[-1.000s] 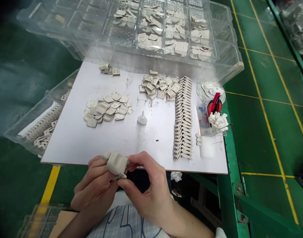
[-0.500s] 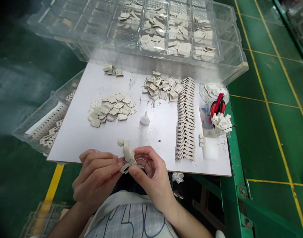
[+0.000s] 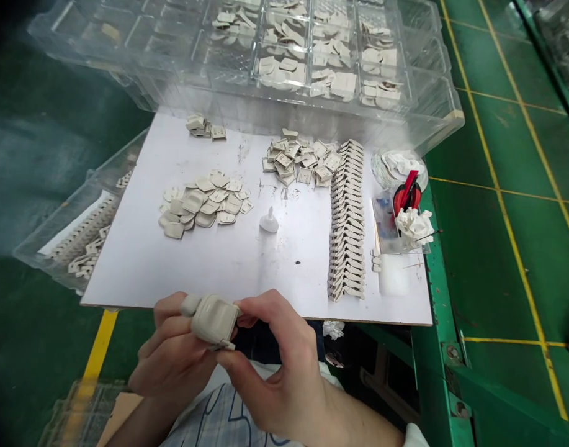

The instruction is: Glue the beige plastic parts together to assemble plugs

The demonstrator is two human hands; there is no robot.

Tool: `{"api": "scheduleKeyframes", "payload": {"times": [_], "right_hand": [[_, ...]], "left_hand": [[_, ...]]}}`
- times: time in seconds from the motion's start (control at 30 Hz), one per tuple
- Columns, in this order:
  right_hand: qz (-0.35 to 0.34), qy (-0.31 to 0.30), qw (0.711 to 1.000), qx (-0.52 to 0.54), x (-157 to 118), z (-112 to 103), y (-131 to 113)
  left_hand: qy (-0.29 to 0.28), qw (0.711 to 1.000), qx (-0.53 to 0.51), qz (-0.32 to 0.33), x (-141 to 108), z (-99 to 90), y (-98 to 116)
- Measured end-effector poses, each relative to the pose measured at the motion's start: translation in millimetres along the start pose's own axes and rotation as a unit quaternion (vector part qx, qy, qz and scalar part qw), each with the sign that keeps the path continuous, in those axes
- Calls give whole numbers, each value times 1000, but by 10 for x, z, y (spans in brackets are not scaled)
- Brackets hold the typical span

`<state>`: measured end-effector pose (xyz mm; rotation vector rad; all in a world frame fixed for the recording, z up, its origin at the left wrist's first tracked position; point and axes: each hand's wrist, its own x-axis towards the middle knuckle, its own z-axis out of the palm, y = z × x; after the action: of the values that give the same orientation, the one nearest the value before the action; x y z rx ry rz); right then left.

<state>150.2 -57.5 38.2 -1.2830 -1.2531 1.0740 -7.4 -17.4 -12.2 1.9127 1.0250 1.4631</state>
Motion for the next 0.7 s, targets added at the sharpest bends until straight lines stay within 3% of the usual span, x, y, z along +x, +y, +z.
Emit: {"api": "scheduleKeyframes", "payload": {"times": [0.1, 0.2, 0.33, 0.5, 0.6, 0.7], "right_hand": [[-3, -4, 1000, -23, 26, 12, 21], [-11, 11, 999, -37, 88, 48, 28], [-16, 42, 999, -15, 148, 77, 43], [112, 36, 989, 90, 191, 11, 151], [185, 30, 970, 153, 248, -12, 245], [256, -17, 941, 219, 326, 10, 290]], "left_hand": [[44, 997, -12, 65, -29, 80, -47], [50, 996, -68, 35, 5, 140, -73], [30, 966, -230, -116, 67, 173, -9], [58, 862, -382, -328, -11, 211, 93], [59, 824, -391, -406, -83, 211, 114], [53, 808, -400, -430, -117, 188, 117]]}}
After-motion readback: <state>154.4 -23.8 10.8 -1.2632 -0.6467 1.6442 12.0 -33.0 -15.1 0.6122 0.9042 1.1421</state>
